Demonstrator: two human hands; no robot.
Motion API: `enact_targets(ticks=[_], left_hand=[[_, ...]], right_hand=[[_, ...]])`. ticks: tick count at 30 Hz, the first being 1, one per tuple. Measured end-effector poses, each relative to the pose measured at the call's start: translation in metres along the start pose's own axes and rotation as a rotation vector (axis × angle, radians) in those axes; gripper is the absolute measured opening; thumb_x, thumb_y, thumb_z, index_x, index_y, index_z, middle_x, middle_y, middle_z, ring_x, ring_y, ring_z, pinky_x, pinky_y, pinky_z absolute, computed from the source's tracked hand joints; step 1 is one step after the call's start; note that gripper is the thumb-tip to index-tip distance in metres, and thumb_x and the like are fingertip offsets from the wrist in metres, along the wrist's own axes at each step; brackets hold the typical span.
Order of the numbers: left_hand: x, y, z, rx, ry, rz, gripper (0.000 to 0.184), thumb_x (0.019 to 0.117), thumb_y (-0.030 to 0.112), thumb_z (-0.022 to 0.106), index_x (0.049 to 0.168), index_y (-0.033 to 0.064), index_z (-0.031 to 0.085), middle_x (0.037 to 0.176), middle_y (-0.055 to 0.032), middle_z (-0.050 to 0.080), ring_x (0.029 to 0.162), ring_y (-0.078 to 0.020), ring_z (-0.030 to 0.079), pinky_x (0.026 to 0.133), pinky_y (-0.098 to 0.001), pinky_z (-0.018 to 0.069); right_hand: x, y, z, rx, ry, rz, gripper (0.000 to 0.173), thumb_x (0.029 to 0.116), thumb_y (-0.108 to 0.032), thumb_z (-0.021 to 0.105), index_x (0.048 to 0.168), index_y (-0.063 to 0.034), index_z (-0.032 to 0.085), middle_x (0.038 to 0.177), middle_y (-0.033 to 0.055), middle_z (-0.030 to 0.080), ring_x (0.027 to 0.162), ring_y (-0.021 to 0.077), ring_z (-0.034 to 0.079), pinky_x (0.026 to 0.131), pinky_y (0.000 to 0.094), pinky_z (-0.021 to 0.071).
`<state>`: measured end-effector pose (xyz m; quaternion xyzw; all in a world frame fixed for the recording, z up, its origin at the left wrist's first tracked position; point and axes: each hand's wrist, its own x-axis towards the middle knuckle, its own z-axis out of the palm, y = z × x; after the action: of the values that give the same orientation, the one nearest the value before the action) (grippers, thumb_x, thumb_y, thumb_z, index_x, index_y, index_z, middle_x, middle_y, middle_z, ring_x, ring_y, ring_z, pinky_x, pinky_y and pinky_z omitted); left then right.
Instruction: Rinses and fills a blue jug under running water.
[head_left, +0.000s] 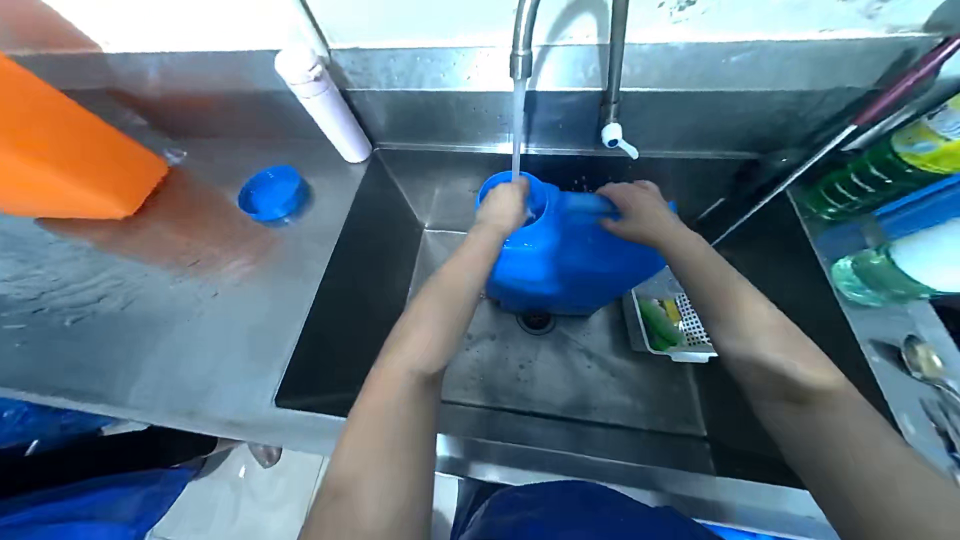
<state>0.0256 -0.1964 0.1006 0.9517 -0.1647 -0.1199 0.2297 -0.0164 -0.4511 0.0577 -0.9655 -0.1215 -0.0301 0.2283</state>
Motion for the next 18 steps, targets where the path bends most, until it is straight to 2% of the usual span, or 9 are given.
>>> enact_targets(ticks=[2, 3, 5, 7, 9, 11, 13, 16, 18], left_hand=[[0.001, 0.009, -0.002, 0.131, -0.080, -0.057, 0.033, 0.1055, 0.015, 0.052, 0.135, 0.0038, 0.059, 0.127, -0.0253, 0.066, 0.121, -0.0448, 0.062, 0.098, -0.0652, 0.0482], [-0.002, 0.010, -0.002, 0.138, -0.102, -0.087, 0.033, 0.1076, 0.019, 0.048, 0.136, 0.0051, 0.059, 0.127, -0.0244, 0.066, 0.122, -0.0438, 0.062, 0.098, -0.0649, 0.0477], [-0.011, -0.003, -0.002, 0.099, -0.120, -0.115, 0.036, 0.1099, 0.025, 0.044, 0.133, 0.0038, 0.060, 0.126, -0.0251, 0.066, 0.122, -0.0443, 0.062, 0.097, -0.0661, 0.0467], [-0.017, -0.048, -0.020, 0.028, -0.051, -0.136, 0.040, 0.1101, 0.028, 0.044, 0.134, 0.0007, 0.061, 0.126, -0.0280, 0.065, 0.122, -0.0469, 0.061, 0.100, -0.0691, 0.0445], [-0.019, -0.119, -0.041, -0.108, 0.032, -0.139, 0.040, 0.1097, 0.023, 0.047, 0.136, -0.0046, 0.059, 0.129, -0.0329, 0.062, 0.126, -0.0492, 0.057, 0.106, -0.0685, 0.0404], [-0.016, -0.186, -0.048, -0.226, 0.099, -0.189, 0.039, 0.1094, 0.020, 0.048, 0.136, -0.0071, 0.056, 0.130, -0.0343, 0.060, 0.125, -0.0478, 0.057, 0.107, -0.0651, 0.0400], [-0.009, -0.228, -0.043, -0.202, 0.117, -0.237, 0.038, 0.1096, 0.016, 0.046, 0.137, -0.0082, 0.055, 0.131, -0.0368, 0.058, 0.127, -0.0509, 0.055, 0.107, -0.0678, 0.0377], [-0.005, -0.246, -0.040, -0.193, 0.091, -0.304, 0.036, 0.1081, 0.010, 0.046, 0.139, -0.0065, 0.055, 0.135, -0.0362, 0.057, 0.130, -0.0514, 0.052, 0.108, -0.0698, 0.0354], [-0.007, -0.229, -0.043, -0.161, 0.109, -0.297, 0.032, 0.1052, 0.006, 0.050, 0.134, -0.0046, 0.059, 0.131, -0.0339, 0.061, 0.127, -0.0504, 0.055, 0.106, -0.0700, 0.0368]], right_hand=[[-0.028, 0.015, -0.002, 0.112, 0.183, 0.160, 0.046, 0.0997, -0.016, 0.057, 0.142, 0.0036, 0.055, 0.142, 0.0299, 0.056, 0.136, 0.0483, 0.049, 0.115, 0.0712, 0.0256], [-0.035, 0.017, 0.001, 0.223, 0.241, 0.302, 0.047, 0.1055, -0.017, 0.048, 0.147, 0.0040, 0.048, 0.149, 0.0294, 0.049, 0.142, 0.0454, 0.043, 0.119, 0.0644, 0.0265], [-0.035, -0.001, 0.014, 0.376, 0.364, 0.481, 0.041, 0.1094, -0.014, 0.040, 0.144, 0.0055, 0.051, 0.148, 0.0296, 0.050, 0.141, 0.0413, 0.046, 0.118, 0.0544, 0.0331], [-0.018, -0.047, 0.016, 0.363, 0.404, 0.374, 0.038, 0.1054, -0.005, 0.041, 0.138, 0.0100, 0.056, 0.142, 0.0329, 0.053, 0.138, 0.0428, 0.048, 0.116, 0.0503, 0.0366], [0.011, -0.101, 0.015, 0.228, 0.346, 0.146, 0.036, 0.1026, -0.002, 0.045, 0.132, 0.0128, 0.059, 0.136, 0.0366, 0.056, 0.134, 0.0493, 0.050, 0.115, 0.0531, 0.0371], [0.057, -0.151, 0.015, 0.059, 0.270, 0.019, 0.032, 0.1041, -0.009, 0.048, 0.124, 0.0091, 0.066, 0.126, 0.0320, 0.063, 0.127, 0.0465, 0.056, 0.110, 0.0522, 0.0429], [0.103, -0.187, 0.013, -0.067, 0.170, -0.046, 0.032, 0.1055, -0.015, 0.047, 0.121, 0.0031, 0.069, 0.125, 0.0242, 0.066, 0.125, 0.0394, 0.060, 0.104, 0.0504, 0.0476], [0.137, -0.210, 0.004, -0.121, -0.028, -0.069, 0.037, 0.1086, -0.018, 0.042, 0.131, -0.0001, 0.065, 0.136, 0.0197, 0.062, 0.132, 0.0344, 0.056, 0.107, 0.0492, 0.0433], [0.130, -0.203, 0.006, -0.085, 0.052, 0.022, 0.035, 0.1069, -0.017, 0.042, 0.126, -0.0017, 0.067, 0.131, 0.0168, 0.066, 0.124, 0.0306, 0.062, 0.099, 0.0473, 0.0481]])
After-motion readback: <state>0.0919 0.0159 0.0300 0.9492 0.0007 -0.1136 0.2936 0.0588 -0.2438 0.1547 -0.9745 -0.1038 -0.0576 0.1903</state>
